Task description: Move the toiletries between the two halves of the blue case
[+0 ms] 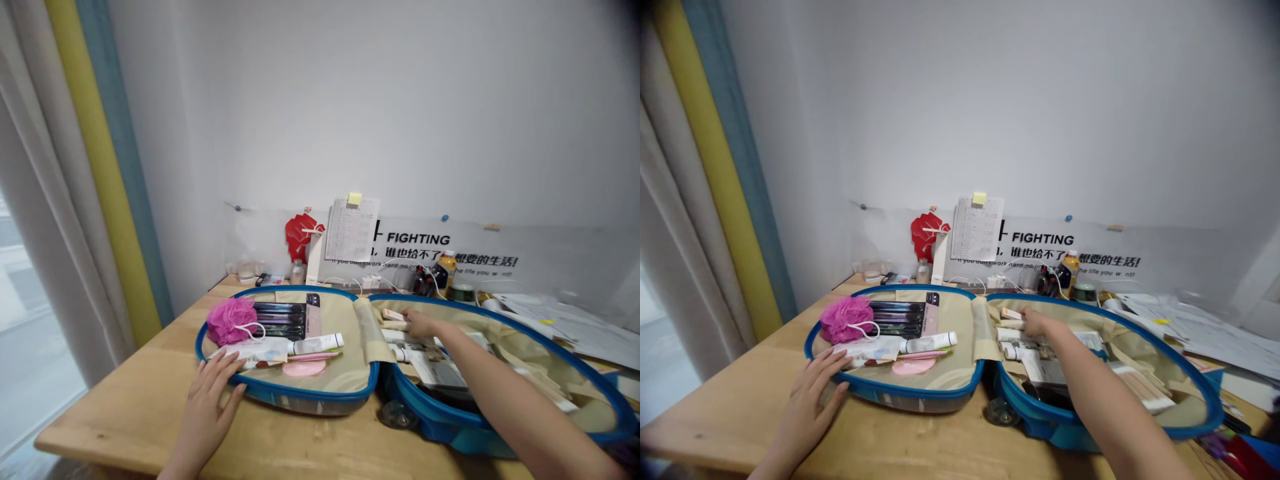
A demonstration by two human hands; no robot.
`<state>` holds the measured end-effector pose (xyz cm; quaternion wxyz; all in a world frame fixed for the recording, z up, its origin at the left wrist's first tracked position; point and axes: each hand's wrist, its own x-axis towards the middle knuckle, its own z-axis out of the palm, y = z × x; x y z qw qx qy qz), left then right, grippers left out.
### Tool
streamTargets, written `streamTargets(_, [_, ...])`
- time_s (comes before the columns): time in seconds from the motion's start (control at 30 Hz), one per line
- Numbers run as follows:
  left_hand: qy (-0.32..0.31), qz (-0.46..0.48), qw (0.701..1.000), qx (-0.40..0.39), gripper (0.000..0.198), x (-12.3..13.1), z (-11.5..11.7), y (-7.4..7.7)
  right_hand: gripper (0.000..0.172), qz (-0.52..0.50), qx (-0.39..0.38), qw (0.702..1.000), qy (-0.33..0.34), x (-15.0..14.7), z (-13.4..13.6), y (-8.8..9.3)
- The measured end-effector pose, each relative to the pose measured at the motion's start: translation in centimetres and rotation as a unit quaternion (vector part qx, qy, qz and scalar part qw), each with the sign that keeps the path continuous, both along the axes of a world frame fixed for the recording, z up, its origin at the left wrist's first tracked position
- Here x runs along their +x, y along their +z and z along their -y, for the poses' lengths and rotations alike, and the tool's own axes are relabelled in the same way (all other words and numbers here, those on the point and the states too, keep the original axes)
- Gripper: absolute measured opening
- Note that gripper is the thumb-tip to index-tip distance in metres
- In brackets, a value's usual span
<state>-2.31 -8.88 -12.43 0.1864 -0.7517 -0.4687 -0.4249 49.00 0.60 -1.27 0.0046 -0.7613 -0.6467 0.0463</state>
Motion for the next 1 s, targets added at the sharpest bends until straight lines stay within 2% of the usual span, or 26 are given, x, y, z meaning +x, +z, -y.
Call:
streamTargets(0.2, [-0.005,0.007,1.0,-0.002,0.035,0.0,0.0,0.1,0.038,0.096,-0.025,0.995,0.009,-1.5,0.8,1.6])
streamTargets(0.3, [-0.007,0.007,1.0,-0.007,0.035,0.0,0.0,0.1,0.034,0.125,-0.032,0.992,0.002,-1.9,1.4,2.8])
streamTargets(0.47, [-0.006,0.02,1.0,-0.017,0.034,0.1,0.0,0.2,0.034,0.151,-0.019,0.988,-0.031,-2.3,2.7,6.1])
streamTargets(0.53, [-0.009,0.022,1.0,-0.018,0.034,0.2,0.1,0.3,0.037,0.149,-0.005,0.988,-0.024,-3.5,2.9,7.7])
streamTargets(0.63, [-0.009,0.02,1.0,-0.022,0.034,0.2,0.2,0.4,0.042,0.137,0.012,0.99,0.035,-7.2,2.4,9.2])
streamTargets(0.73, [-0.005,0.018,1.0,-0.025,0.035,0.1,0.1,0.3,0.043,0.124,0.004,0.985,0.121,-12.4,1.2,8.8])
streamTargets(0.83, [-0.007,0.012,1.0,-0.02,0.035,0.1,0.1,0.3,0.038,0.12,-0.021,0.977,0.178,-17.2,0.3,7.2])
streamTargets(0.9, [-0.009,0.007,1.0,-0.014,0.034,0.1,0.2,0.4,0.036,0.122,-0.037,0.972,0.198,-19.3,-0.1,6.0])
streamTargets(1.0, [-0.009,0.002,1.0,-0.014,0.034,0.1,0.2,0.5,0.036,0.119,-0.057,0.966,0.223,-20.8,-0.3,4.7])
